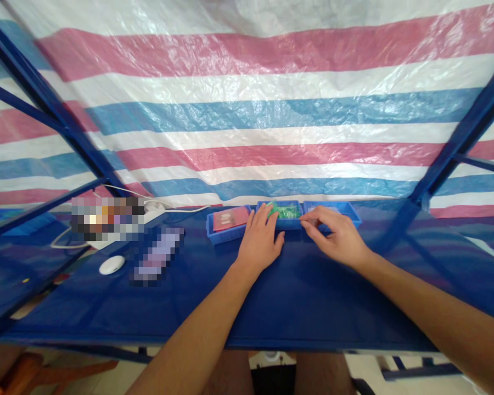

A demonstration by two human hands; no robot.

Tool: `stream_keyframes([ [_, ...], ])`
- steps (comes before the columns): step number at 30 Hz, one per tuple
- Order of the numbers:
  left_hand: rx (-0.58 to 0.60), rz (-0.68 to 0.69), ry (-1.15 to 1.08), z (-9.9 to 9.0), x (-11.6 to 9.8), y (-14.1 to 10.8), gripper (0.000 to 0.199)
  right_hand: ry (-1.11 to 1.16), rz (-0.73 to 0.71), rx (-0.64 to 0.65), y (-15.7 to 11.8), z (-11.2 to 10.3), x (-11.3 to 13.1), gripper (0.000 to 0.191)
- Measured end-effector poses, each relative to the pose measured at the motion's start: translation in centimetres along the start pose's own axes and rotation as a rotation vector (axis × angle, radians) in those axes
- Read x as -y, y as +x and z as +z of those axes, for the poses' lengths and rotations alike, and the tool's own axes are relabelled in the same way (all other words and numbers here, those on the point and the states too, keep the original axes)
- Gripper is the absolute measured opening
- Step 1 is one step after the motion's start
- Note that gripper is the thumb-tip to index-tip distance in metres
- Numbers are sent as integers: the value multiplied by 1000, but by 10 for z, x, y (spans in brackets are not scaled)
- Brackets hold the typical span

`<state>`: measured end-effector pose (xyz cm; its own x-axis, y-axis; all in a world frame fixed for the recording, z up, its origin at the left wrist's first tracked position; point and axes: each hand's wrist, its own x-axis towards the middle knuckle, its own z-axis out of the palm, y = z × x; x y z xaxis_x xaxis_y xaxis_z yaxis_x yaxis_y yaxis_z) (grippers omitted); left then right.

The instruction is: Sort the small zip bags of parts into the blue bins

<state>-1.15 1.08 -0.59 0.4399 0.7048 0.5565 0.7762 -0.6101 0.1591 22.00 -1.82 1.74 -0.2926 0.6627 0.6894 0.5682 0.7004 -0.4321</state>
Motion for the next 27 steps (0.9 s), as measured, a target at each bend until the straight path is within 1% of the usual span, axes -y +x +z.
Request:
stream_keyframes([
  [1,-23,14,-27,-1,-2,0,52,-44,-3,-20,4,-9,-4,18],
  [3,-76,44,-89,-4,-6,0,48,-127,24,-16,10,-26,-18,22],
  [4,-105,58,-123,-6,-8,0,45,-171,17,18,11,-34,-27,26],
  [5,-130,73,-160,-8,-11,1,42,-218,-6,74,11,-41,-38,33],
  [8,-154,139,-261,-11,-16,0,34,-314,-18,178,1,-57,-76,70],
  [9,-143,155,-288,-12,-18,-1,32,-322,13,190,-4,-61,-89,80],
  [11,-94,174,-330,-11,-18,-2,27,-298,142,223,-14,-67,-112,95],
  [14,31,185,-365,-6,-17,-5,22,-203,342,296,-25,-73,-134,105],
  [16,120,186,-370,-2,-15,-7,22,-136,438,286,-28,-74,-140,107],
  [18,182,171,-376,1,-13,-9,26,-49,500,266,-28,-76,-142,104],
  [21,223,128,-399,2,-12,-10,36,64,526,242,-26,-78,-143,100],
  [23,236,108,-417,1,-12,-9,41,55,529,182,-24,-80,-141,101],
  [25,239,91,-436,0,-12,-9,46,32,540,89,-21,-82,-138,101],
  [27,238,66,-456,1,-12,-9,54,67,565,-7,-18,-85,-133,99],
])
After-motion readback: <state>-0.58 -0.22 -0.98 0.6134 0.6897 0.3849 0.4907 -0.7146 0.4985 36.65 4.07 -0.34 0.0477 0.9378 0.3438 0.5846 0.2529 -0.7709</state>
